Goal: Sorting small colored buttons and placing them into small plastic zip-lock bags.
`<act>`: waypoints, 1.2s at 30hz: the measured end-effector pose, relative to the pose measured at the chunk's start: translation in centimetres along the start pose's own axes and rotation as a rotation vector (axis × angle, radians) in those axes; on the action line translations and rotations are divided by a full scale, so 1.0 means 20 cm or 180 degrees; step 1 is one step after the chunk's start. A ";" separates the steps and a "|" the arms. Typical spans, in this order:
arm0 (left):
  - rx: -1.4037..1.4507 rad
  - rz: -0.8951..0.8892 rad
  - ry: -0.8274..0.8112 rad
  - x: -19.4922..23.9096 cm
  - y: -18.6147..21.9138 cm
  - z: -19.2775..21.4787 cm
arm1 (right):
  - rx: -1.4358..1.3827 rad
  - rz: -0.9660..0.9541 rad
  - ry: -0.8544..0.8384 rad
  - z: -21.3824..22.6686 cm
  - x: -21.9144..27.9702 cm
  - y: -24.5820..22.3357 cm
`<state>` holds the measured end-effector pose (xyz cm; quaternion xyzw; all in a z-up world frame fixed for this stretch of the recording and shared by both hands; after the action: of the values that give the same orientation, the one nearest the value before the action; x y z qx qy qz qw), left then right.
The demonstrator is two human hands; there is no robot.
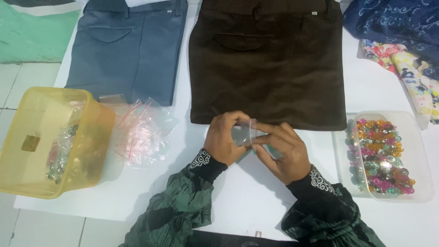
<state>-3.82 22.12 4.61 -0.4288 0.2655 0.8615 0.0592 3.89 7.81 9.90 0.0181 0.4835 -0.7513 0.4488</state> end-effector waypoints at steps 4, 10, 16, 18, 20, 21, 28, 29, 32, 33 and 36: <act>0.0000 0.0090 -0.0210 0.00 -0.01 0.01 | -0.0318 -0.0325 -0.0077 0.00 0.02 0.02; -0.0472 -0.0629 -0.0080 -0.07 0.06 0.06 | -0.0742 -0.0650 -0.0238 -0.02 0.03 0.05; -0.0915 -0.0960 -0.0049 -0.07 0.02 0.09 | -0.0896 -0.0998 -0.0380 -0.05 0.10 0.18; -0.1122 -0.1065 -0.0125 -0.05 -0.01 0.10 | -0.1050 -0.1035 -0.0370 -0.07 0.11 0.17; -0.1161 -0.1130 -0.0072 -0.10 0.05 0.13 | -0.0943 -0.1004 -0.0392 -0.06 0.10 0.14; -0.1199 -0.1208 -0.0022 -0.13 0.09 0.15 | -0.0838 -0.0971 -0.0402 -0.06 0.10 0.13; -0.1224 -0.1386 0.0195 -0.10 0.08 0.08 | -0.0216 -0.0435 -0.0432 -0.07 0.09 0.07; -0.1170 -0.1390 0.0202 -0.09 0.08 0.08 | -0.0150 -0.0408 -0.0469 -0.07 0.09 0.08; -0.1077 -0.1431 0.0180 -0.06 0.05 0.05 | -0.0137 -0.0366 -0.0537 -0.08 0.08 0.05; -0.1039 -0.1465 0.0147 -0.04 0.04 0.03 | -0.0196 -0.0353 -0.0571 -0.07 0.07 0.04; -0.0894 -0.1450 0.0006 -0.05 0.05 0.04 | -0.0429 -0.0404 -0.0686 -0.08 0.06 0.00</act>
<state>-4.14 21.77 6.11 -0.4823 0.0401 0.8539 0.1912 2.50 8.25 8.45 -0.1236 0.4821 -0.7416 0.4499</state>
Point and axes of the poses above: each hand's wrist, its own x-axis away from the middle knuckle, its own z-axis out of the back of the hand, y = z × x, the point moved 4 cm from there along -x, towards the middle knuckle, and after that the axes turned 15 degrees about -z, right-handed, at the moved point
